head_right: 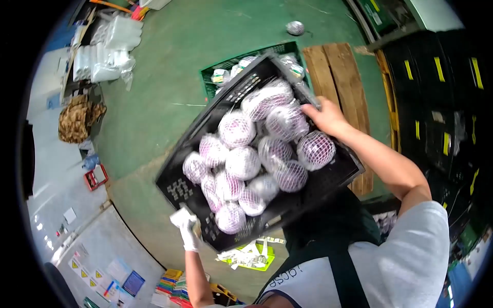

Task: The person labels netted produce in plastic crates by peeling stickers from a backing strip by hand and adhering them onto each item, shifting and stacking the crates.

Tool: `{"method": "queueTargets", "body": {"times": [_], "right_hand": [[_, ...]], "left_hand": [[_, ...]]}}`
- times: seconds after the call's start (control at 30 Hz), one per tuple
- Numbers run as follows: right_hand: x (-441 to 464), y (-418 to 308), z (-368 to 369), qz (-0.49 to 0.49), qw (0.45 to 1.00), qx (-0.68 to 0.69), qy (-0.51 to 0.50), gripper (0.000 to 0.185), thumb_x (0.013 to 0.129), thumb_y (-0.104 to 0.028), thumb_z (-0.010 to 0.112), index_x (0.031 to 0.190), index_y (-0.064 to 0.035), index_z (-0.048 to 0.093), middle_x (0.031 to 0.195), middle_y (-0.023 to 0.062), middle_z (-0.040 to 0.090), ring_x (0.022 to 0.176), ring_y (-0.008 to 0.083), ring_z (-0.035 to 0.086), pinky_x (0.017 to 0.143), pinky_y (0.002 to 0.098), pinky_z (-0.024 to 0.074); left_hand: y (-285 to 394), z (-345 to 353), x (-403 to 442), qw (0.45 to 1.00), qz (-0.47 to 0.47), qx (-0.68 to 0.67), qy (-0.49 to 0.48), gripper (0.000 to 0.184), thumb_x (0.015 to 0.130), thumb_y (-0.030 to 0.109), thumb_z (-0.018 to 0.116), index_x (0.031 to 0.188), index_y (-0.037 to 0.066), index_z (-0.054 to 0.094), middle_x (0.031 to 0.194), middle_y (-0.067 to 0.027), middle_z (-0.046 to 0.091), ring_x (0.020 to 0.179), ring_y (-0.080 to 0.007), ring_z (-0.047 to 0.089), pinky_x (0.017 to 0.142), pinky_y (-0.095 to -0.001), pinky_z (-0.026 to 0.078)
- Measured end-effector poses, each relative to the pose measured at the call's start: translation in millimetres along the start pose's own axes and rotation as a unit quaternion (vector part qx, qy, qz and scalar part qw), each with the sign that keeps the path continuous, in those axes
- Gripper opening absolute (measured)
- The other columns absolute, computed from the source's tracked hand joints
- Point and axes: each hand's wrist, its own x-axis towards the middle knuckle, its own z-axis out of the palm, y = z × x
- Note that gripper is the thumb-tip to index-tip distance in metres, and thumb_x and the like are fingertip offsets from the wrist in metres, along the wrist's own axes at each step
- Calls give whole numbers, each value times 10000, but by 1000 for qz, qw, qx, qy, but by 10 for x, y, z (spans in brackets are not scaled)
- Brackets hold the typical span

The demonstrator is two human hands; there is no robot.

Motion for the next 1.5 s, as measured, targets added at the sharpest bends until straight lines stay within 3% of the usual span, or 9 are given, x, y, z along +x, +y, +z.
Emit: {"method": "queueTargets", "body": {"times": [0.13, 0.27, 0.37, 0.53, 0.6, 0.83, 1.0, 1.2, 1.5], "right_hand": [[754, 640, -80, -3, 991, 40, 126, 452, 882, -369, 590, 1082, 36, 597, 955, 158, 664, 877, 220, 613, 799, 348, 467], [1768, 755, -109, 35, 971, 153, 178, 291, 900, -334, 591, 822, -56, 551, 576, -28, 447, 451, 67, 409, 412, 234, 302], [1882, 952, -46, 62, 968, 147, 196, 297, 900, -326, 592, 763, -75, 512, 550, -27, 449, 414, 90, 403, 388, 254, 305], [2610, 1464, 115, 83, 963, 48, 251, 315, 884, -328, 606, 827, -21, 559, 625, 27, 546, 492, 117, 510, 460, 276, 406], [2656, 1621, 46, 103, 957, -95, 256, 374, 875, -366, 600, 964, -5, 557, 774, 117, 618, 676, 245, 600, 634, 355, 475], [1818, 1737, 178, 179, 910, -316, 203, 620, 822, -403, 635, 1267, -23, 431, 1174, 225, 581, 1111, 386, 540, 921, 408, 424], [1954, 1809, 249, 299, 873, -298, 243, 702, 694, -328, 739, 1216, 31, 435, 1204, 229, 554, 1135, 365, 531, 947, 413, 426], [2321, 1257, 449, 388, 838, -143, 355, 704, 763, -299, 719, 1319, -8, 401, 1291, 163, 509, 1150, 320, 517, 941, 431, 432], [2227, 1459, 406, 330, 853, -225, 337, 720, 674, -279, 765, 1223, 36, 422, 1180, 201, 559, 1086, 329, 548, 914, 410, 440]], "left_hand": [[1063, 1165, 1173, 995, 94, 6, 30, 305, 859, 123, 575, 1141, 12, 545, 1054, -63, 595, 911, -166, 584, 791, -291, 485], [1446, 1726, 2772, 972, 233, -22, 1, 266, 848, 108, 605, 1090, 14, 550, 986, -76, 606, 866, -179, 614, 771, -312, 505], [1252, 1828, 3467, 991, 71, -25, -113, 171, 895, 134, 540, 1008, 26, 609, 914, -55, 614, 834, -147, 606, 748, -315, 501], [1113, 2566, 4229, 978, 119, 123, -116, 182, 935, 198, 510, 930, 70, 639, 760, 0, 577, 634, -95, 494, 533, -244, 404], [962, 2508, 4431, 979, -65, -15, -191, 237, 943, 227, 496, 894, 70, 667, 720, 21, 553, 626, -73, 436, 560, -235, 364], [1169, 1672, 3970, 962, 26, 38, -271, 278, 956, 240, 475, 995, 36, 660, 922, -31, 640, 825, -111, 552, 746, -272, 446], [932, 1413, 3580, 944, 109, 82, -300, 248, 903, 213, 553, 1067, 56, 653, 1252, -170, 520, 1164, -310, 489, 1005, -361, 368], [530, 1748, 3467, 969, 57, 67, -233, 279, 904, 198, 501, 1073, 43, 661, 1374, -236, 389, 1218, -394, 421, 1039, -403, 323], [430, 1813, 3251, 988, -5, -109, -105, 259, 922, 48, 503, 1169, -28, 496, 1096, -115, 579, 918, -184, 620, 835, -297, 471]]}}
